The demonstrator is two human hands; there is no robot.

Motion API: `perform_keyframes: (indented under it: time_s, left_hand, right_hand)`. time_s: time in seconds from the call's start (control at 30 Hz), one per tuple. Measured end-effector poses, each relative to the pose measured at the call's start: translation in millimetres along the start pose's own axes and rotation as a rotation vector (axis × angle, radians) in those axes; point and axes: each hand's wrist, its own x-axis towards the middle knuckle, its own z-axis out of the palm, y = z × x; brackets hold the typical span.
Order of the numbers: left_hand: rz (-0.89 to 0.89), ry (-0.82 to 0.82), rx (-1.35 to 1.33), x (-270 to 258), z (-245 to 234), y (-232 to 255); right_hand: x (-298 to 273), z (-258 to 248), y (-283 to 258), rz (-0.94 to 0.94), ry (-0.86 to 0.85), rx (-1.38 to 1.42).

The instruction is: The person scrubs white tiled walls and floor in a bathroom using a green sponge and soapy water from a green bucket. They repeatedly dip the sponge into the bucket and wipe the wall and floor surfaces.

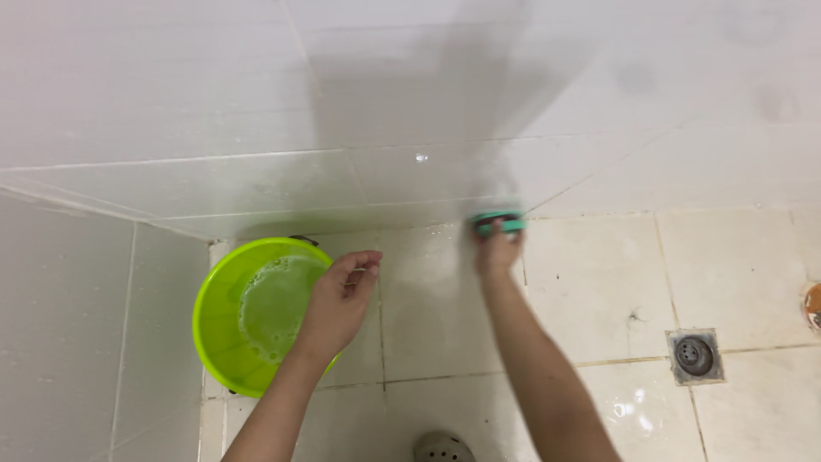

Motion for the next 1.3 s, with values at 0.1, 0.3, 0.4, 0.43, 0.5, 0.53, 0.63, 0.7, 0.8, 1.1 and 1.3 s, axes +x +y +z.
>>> perform_keyframes:
  time_s: [0.1, 0.3, 0.4, 0.43, 0.5, 0.53, 0.63, 0.7, 0.8, 1.1, 1.3]
  left_hand:
    - [0.026, -0.008, 0.038, -2, 1, 0]
    - [0.037, -0.008, 0.043, -1, 7, -2]
    - [0.052, -0.004, 0.076, -1, 12, 0]
    - [0.054, -0.013, 0.071, -1, 14, 0]
    - [0.062, -0.029, 0.061, 0, 18, -1]
    - [0.069, -0.026, 0.065, 1, 20, -2]
    - [0.093, -0.019, 0.068, 3, 24, -6]
    - [0.109, -0.012, 0.059, 2, 25, -7]
    - [0.101, -0.005, 0.075, -1, 21, -7]
    - [0.105, 0.007, 0.081, -15, 6, 2]
    - [0.144, -0.001, 0.036, -15, -2, -7]
  right_hand:
    - [45, -28, -49, 0.001, 0.088, -0.112]
    - [58, -30, -78, -0.079, 0.158, 0.004]
    - [11, 5, -44, -0.122, 0.092, 0.013]
    - [-9, 22, -31, -0.107, 0.113, -0.005]
    - [-53, 48, -5, 0.001, 0.062, 0.050]
    - [-74, 62, 5, 0.050, 0.038, 0.036]
    - [-108, 80, 8, 0.138, -0.011, -0.002]
    - [-110, 80, -2, 0.122, -0.034, -0.008]
    - [-80, 63, -30, -0.004, -0.053, -0.002]
    - [7, 18, -165, -0.107, 0.168, -0.063]
    - [-9, 47, -131, -0.376, 0.153, -0.075]
